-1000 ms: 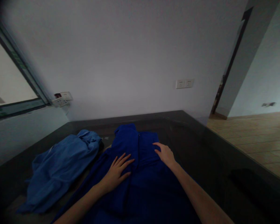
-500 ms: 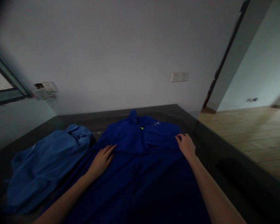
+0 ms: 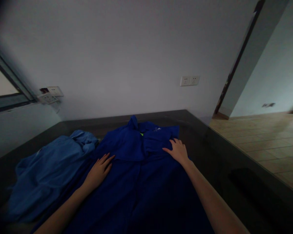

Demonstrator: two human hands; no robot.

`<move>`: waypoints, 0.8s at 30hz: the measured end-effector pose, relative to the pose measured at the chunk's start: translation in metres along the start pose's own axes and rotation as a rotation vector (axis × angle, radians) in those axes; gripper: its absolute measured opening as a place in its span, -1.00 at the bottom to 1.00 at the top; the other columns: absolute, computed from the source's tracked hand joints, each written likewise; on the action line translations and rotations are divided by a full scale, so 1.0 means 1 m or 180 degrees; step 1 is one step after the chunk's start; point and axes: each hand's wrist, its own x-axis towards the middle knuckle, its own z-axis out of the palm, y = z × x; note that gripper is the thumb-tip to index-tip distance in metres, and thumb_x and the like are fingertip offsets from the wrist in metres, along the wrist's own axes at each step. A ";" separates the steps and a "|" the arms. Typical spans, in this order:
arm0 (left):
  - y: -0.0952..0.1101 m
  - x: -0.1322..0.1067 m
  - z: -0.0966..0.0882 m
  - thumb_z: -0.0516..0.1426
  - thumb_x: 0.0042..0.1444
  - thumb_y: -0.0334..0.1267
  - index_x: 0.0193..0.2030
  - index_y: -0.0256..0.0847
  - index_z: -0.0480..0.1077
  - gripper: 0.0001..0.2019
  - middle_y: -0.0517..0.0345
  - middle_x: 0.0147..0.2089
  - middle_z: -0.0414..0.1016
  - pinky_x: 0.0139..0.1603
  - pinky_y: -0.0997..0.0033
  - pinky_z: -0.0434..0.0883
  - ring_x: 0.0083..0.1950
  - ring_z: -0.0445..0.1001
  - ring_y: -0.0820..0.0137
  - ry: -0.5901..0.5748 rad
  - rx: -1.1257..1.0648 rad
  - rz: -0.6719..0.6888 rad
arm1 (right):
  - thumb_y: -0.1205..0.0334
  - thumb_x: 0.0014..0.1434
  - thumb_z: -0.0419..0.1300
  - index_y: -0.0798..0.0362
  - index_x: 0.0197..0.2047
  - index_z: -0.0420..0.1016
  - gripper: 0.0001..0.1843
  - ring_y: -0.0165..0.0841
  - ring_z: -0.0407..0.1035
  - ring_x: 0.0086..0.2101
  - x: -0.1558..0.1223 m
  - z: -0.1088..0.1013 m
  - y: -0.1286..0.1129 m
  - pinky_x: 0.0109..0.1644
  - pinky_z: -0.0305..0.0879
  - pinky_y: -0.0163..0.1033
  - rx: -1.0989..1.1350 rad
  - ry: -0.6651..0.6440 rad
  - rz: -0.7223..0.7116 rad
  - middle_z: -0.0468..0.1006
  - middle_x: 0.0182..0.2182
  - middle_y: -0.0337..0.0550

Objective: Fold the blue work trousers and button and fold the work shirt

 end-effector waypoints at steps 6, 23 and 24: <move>-0.009 -0.001 -0.004 -0.07 0.28 -0.24 0.24 -0.16 0.27 -0.59 -0.09 0.32 0.21 0.30 -0.04 0.14 0.35 0.15 0.13 0.0044 0.0230 -0.0177 | 0.03 0.21 0.17 0.07 0.13 0.33 -0.52 0.03 0.20 0.10 0.019 0.000 -0.021 0.01 0.27 0.07 0.0085 0.0165 0.0151 0.28 0.15 0.15; 0.018 -0.002 -0.014 -0.03 0.27 -0.27 0.07 -0.09 0.38 -0.70 0.00 0.36 0.14 0.29 -0.03 0.20 0.36 0.13 0.15 0.0096 -0.0331 0.1193 | 0.34 0.18 0.10 -0.02 0.18 0.38 -0.53 -0.12 0.34 0.07 -0.002 0.023 -0.103 0.22 0.09 0.05 0.1351 0.0314 -0.0378 0.50 0.04 -0.05; 0.018 -0.002 -0.013 -0.03 0.27 -0.26 0.09 -0.09 0.38 -0.70 0.01 0.37 0.11 0.29 -0.01 0.23 0.36 0.14 0.15 0.0060 -0.0331 0.1183 | 0.36 0.19 0.05 -0.01 0.14 0.41 -0.56 -0.18 0.39 0.01 0.005 0.021 -0.093 0.18 0.18 -0.04 0.1417 0.0439 -0.0292 0.53 0.00 -0.08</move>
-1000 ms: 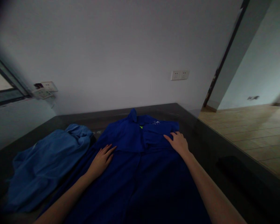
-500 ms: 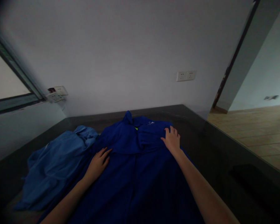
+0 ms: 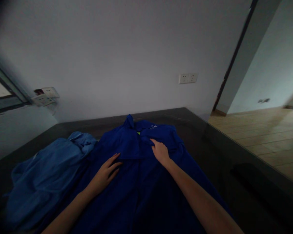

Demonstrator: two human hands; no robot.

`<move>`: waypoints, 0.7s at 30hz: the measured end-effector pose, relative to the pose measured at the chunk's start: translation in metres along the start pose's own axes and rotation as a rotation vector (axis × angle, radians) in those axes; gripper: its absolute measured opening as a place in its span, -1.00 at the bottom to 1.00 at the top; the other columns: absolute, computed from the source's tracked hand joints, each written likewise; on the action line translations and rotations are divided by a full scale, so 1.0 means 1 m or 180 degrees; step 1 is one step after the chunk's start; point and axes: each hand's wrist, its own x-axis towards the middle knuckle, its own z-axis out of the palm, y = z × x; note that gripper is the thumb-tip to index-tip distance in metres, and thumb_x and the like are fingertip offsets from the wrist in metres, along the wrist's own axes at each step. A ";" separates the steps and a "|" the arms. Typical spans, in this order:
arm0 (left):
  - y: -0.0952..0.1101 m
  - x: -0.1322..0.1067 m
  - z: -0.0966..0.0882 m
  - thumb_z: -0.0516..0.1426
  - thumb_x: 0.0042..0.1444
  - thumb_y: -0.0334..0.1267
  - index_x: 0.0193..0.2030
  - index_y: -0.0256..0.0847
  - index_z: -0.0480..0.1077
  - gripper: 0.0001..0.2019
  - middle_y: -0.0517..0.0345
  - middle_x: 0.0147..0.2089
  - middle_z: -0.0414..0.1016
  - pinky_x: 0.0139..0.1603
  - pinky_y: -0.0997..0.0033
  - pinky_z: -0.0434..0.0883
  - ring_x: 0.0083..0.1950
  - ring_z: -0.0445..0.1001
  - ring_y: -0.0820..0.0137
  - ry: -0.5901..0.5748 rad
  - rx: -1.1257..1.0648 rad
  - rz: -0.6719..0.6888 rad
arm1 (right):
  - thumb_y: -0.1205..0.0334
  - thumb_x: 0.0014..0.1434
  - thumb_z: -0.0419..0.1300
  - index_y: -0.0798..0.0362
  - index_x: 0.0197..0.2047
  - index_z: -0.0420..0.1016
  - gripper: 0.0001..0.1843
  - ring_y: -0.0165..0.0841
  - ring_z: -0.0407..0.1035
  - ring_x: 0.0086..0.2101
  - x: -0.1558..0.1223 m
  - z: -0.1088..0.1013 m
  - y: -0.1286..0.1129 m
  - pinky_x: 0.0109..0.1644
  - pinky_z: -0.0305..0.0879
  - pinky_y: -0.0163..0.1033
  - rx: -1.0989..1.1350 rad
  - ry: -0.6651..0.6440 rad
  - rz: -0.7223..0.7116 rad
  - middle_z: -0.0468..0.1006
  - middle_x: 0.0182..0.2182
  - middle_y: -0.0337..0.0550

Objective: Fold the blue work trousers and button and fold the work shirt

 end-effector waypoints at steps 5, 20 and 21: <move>-0.002 -0.001 0.002 -0.01 0.27 -0.26 0.17 -0.08 0.33 -0.65 0.01 0.36 0.13 0.25 0.07 0.30 0.29 0.25 0.18 -0.0030 -0.0078 -0.0115 | 0.29 0.24 -0.09 0.16 0.17 0.36 -0.53 -0.18 0.39 -0.01 0.031 -0.056 0.062 0.09 0.29 -0.10 0.0044 0.1052 0.0556 0.49 0.03 0.06; 0.037 0.022 -0.011 -0.06 0.29 -0.32 0.11 -0.09 0.34 -0.69 0.03 0.15 0.36 0.20 0.19 0.34 0.18 0.35 0.29 0.0421 -0.0495 0.0057 | 0.32 0.15 0.00 0.24 0.17 0.31 -0.49 -0.05 0.32 0.02 0.006 -0.068 0.154 0.12 0.20 0.05 -0.0430 0.1497 0.0941 0.44 0.03 0.20; 0.046 0.031 -0.011 -0.05 0.28 -0.33 0.12 -0.08 0.33 -0.68 0.04 0.15 0.37 0.21 0.20 0.33 0.18 0.34 0.30 0.0352 -0.0510 0.0228 | 0.26 0.18 0.00 0.25 0.20 0.26 -0.48 -0.04 0.28 0.05 0.007 -0.070 0.152 0.14 0.18 0.07 -0.0453 0.1594 0.0925 0.40 0.07 0.23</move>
